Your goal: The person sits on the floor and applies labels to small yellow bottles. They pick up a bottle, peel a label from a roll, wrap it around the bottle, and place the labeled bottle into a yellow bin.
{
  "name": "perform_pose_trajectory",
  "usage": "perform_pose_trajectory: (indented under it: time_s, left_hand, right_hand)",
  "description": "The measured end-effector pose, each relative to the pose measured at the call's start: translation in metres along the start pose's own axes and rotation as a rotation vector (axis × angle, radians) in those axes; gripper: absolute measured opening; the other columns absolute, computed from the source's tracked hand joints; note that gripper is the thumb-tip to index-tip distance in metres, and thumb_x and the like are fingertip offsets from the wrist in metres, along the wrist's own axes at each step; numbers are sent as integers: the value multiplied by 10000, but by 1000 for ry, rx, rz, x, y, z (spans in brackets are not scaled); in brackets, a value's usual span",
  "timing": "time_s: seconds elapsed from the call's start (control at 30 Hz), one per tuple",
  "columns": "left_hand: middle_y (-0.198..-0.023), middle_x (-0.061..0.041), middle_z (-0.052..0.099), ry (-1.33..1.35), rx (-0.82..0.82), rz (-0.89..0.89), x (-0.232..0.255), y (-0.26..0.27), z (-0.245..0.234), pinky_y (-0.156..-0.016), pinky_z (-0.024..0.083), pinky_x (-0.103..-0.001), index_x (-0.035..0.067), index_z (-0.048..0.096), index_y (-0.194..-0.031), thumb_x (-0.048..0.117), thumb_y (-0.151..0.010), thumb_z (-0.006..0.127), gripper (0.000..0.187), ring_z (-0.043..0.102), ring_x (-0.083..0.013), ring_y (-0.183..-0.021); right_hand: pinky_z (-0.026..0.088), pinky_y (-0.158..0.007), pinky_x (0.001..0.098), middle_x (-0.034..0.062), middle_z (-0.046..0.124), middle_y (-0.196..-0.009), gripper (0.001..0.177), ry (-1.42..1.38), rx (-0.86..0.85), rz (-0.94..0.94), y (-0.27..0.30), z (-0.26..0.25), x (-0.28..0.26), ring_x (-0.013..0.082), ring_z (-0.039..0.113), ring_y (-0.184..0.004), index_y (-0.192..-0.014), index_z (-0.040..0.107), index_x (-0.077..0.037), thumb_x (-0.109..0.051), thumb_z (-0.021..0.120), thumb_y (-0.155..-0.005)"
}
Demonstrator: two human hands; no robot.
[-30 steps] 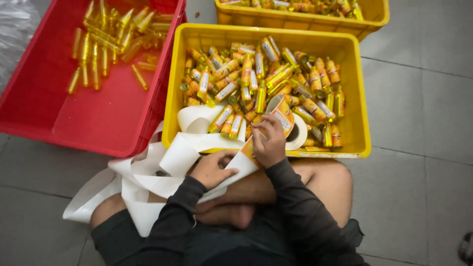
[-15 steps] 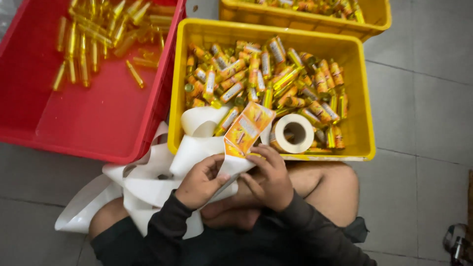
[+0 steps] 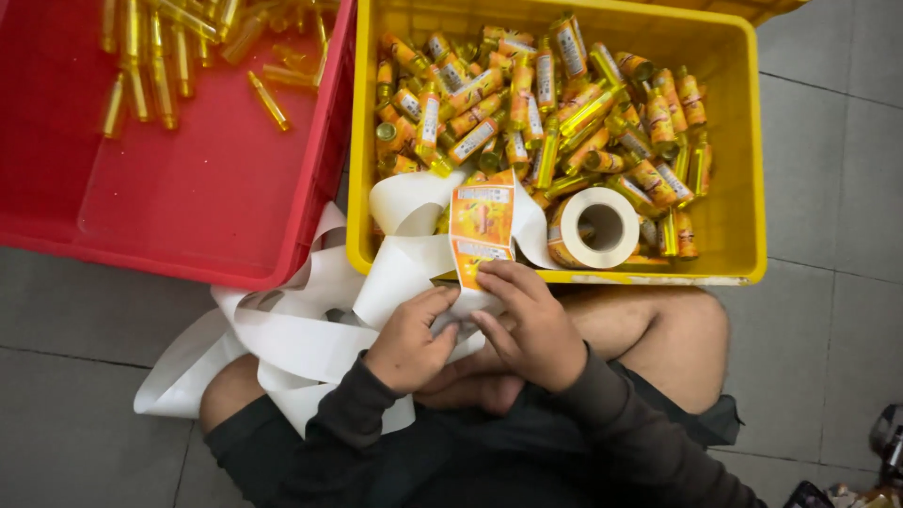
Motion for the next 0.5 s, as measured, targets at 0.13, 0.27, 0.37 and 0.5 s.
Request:
perform_pose_trajectory:
  time_s: [0.13, 0.27, 0.37, 0.5]
  left_hand:
    - [-922, -175, 633, -56, -55, 51, -6, 4, 11, -854, 535, -472, -24, 679, -1104, -17, -842, 597, 274, 667, -383, -912]
    - [-912, -153, 625, -77, -125, -19, -9, 10, 16, -838, 544, -413, -7, 719, -1122, -38, -825, 561, 337, 661, -333, -873]
    - [-1031, -158, 655, -67, -133, 26, 8, 13, 14, -817, 546, -366, 4, 707, -1133, -49, -752, 524, 426, 662, -319, -905]
    - [-1022, -160, 663, -97, -156, 24, 23, 20, 13, -753, 525, -365, 19, 646, -1070, -4, -734, 493, 370, 624, -333, -839]
  right_hand:
    - [531, -1021, 460, 164, 680, -1211, 376, -9, -10, 22, -2, -6, 0, 394, 658, -1183, -1198, 691, 18, -137, 782, -868]
    - [562, -955, 456, 129, 717, -1143, 254, 5, -107, -60, -4, -11, -9, 372, 697, -1086, -1148, 729, -35, -154, 712, -924]
    - [555, -927, 403, 105, 734, -1138, 248, -67, -234, 13, -2, -12, -13, 320, 694, -1065, -1145, 724, -44, -115, 664, -915]
    - [593, -833, 308, 100, 741, -1151, 194, -325, -303, 315, 6, -13, 2, 229, 733, -974, -1064, 712, -21, -33, 564, -939]
Point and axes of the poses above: each hand's wrist, its own y-axis away from the middle knuckle, its own z-axis out of the palm, x = y × z, the point moved 6 cm from there along -y, towards the middle knuckle
